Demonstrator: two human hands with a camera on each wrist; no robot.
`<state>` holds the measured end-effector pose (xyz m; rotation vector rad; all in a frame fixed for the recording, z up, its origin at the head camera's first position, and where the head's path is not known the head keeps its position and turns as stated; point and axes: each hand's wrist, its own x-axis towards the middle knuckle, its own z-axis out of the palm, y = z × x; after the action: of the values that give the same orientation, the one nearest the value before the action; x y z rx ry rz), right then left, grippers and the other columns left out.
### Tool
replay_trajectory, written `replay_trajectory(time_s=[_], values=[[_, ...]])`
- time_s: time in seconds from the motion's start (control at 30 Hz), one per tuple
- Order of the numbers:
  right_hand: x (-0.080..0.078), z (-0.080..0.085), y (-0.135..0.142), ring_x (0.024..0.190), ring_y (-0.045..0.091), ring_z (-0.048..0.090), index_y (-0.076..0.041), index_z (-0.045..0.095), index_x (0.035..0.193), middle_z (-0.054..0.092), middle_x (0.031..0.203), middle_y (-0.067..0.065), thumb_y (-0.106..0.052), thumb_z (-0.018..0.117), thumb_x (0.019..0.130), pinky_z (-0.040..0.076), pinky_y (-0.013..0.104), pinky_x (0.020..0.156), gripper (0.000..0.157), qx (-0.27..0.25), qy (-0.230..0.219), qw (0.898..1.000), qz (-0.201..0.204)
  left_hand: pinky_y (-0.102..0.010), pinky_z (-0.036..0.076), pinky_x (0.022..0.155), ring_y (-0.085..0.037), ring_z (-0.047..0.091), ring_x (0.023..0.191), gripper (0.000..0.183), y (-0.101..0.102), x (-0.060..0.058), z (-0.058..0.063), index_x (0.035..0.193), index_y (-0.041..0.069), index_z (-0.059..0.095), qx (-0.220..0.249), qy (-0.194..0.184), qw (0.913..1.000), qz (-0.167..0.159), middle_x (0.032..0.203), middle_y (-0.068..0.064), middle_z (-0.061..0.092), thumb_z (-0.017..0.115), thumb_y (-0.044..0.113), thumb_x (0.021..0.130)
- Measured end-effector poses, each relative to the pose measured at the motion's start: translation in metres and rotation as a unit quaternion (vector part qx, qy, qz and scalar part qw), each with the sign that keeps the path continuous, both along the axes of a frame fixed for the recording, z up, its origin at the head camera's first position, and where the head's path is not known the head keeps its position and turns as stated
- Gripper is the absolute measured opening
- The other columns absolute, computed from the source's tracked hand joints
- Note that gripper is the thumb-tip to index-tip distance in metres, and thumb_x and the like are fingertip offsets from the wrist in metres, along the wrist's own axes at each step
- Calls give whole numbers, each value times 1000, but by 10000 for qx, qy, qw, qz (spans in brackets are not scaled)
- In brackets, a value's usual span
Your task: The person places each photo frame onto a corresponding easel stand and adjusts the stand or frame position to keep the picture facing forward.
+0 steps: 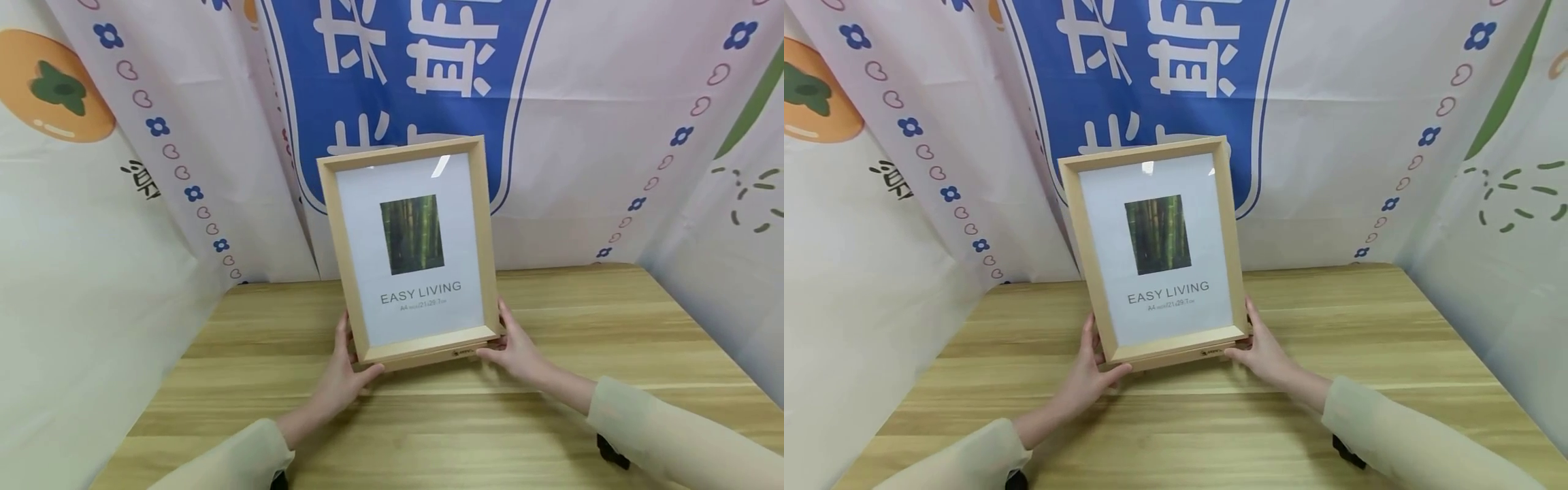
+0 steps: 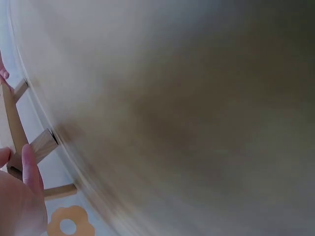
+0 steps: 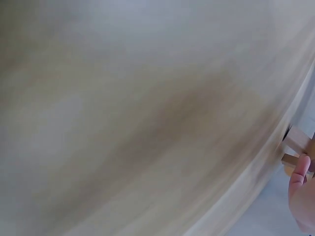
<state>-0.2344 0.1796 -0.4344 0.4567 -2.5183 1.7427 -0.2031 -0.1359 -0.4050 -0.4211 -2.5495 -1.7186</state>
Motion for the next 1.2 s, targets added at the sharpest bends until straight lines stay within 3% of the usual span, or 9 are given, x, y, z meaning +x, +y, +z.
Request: replay_trajectory(time_s=[0.13,0.23,0.43,0.6,0.7,0.9,1.07,1.2], values=[[2,-1,11,94,41,54,-18,-8,144,15,139,32,-2,72,73,51,30,74,108,72,61,9999,-133,-39,53,62,-34,54,91,107,11,-8,5,143,21,-10,53,-100,9997,-202,135,-20,26,70,0,75],[5,-1,18,93,41,54,-14,-9,144,13,139,33,-5,72,74,51,31,75,107,257,45,9991,-321,-44,52,59,-35,54,90,108,16,-15,6,143,25,-10,120,-120,9992,-372,136,-20,26,70,-1,75],[9,-1,28,92,43,54,-15,-10,143,12,137,37,-6,72,74,51,35,75,108,393,74,9976,-567,-38,52,69,-34,52,94,110,24,-27,5,142,31,-11,78,-45,9975,-702,135,-19,25,70,0,75],[12,-1,33,91,42,55,-16,-11,143,16,135,37,-5,73,73,50,35,77,110,431,121,9967,-678,-49,51,55,-34,54,85,110,28,-38,-1,143,30,-9,320,60,9948,-969,131,-23,27,71,-1,74],[13,-1,35,90,40,56,-15,-11,143,16,135,38,-6,73,73,51,34,76,110,445,134,9965,-701,-48,51,50,-32,55,81,111,28,-45,-9,143,31,-9,362,101,9943,-1002,130,-23,27,72,0,73],[13,-2,34,91,43,55,-18,-10,144,16,135,38,-4,73,73,51,32,74,110,334,154,9967,-725,-43,52,48,-30,56,81,114,27,-55,-24,139,44,-9,351,34,9953,-900,132,-15,28,74,3,71],[15,-3,33,94,45,53,-25,-11,143,18,135,36,-4,72,73,51,32,76,111,302,213,9968,-710,-43,51,47,-31,56,82,115,26,-58,-26,137,49,-8,376,-35,9951,-910,133,-14,27,74,3,71],[16,-3,32,93,44,54,-25,-11,143,18,135,35,-5,72,74,51,33,76,110,295,238,9967,-715,-43,52,47,-29,57,80,115,26,-58,-24,139,46,-8,334,-65,9953,-911,135,-15,26,74,2,71]])
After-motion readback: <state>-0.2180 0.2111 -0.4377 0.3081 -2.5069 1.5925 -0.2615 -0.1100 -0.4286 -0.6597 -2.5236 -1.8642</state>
